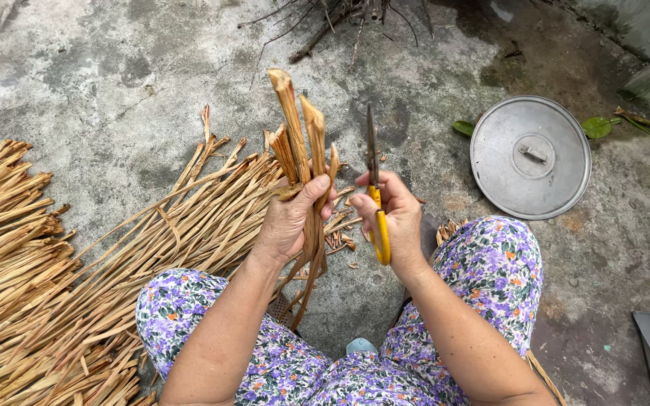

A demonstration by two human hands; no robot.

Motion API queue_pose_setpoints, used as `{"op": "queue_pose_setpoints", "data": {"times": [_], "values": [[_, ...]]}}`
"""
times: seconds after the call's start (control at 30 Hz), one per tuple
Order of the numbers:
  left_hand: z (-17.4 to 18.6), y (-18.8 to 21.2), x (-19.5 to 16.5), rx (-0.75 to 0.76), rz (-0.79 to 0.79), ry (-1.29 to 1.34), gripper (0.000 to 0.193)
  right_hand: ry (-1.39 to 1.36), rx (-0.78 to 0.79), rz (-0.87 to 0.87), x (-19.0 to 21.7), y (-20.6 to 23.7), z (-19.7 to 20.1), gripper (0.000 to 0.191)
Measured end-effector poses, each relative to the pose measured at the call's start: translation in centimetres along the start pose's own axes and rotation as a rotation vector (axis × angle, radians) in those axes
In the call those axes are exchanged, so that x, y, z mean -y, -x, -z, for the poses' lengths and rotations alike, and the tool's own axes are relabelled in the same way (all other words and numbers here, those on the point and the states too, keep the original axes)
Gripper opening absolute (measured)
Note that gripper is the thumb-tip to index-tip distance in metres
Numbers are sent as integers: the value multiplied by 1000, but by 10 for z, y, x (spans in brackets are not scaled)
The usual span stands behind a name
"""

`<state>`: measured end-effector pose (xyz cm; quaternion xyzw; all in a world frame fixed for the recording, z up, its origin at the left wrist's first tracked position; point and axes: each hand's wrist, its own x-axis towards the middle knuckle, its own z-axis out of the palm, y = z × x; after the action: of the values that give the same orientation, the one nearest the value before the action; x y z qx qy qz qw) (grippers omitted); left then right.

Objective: The person sits on a concrete floor and uses yellow-handled shears to trim the ends of dried sticks. They hold a bundle in the left hand and repeatedly cut the tips, letting the small cut pieces fall to the ground.

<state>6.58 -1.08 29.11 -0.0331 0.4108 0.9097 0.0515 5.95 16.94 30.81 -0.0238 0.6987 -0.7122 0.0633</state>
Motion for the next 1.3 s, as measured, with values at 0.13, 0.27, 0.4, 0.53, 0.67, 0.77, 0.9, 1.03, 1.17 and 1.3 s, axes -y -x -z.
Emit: {"op": "queue_pose_setpoints", "data": {"times": [0.13,0.27,0.4,0.53,0.67,0.77,0.9,1.03,1.17,1.3], "values": [[-2,-1,0,-12,5,20,32,107,94,188,4,5,7,39],[-2,-2,3,-126,17,-5,27,232,209,195,4,16,1,49],[-1,-5,6,-122,-49,-22,30,377,131,130,2,14,-3,55],[0,-5,5,-101,-58,24,33,306,60,115,-1,6,5,53],[4,2,2,-6,32,34,31,-29,105,101,-3,-9,14,46],[4,7,4,144,69,-104,30,-355,155,94,0,-17,19,52],[-1,9,9,190,175,-171,33,-514,205,96,4,-19,25,53],[-13,12,10,249,175,-121,41,-502,148,107,1,-19,28,50],[-22,18,5,156,88,-425,54,-511,125,110,-4,-24,33,46],[-22,11,-3,54,44,-358,35,-251,148,84,2,-26,44,50]]}}
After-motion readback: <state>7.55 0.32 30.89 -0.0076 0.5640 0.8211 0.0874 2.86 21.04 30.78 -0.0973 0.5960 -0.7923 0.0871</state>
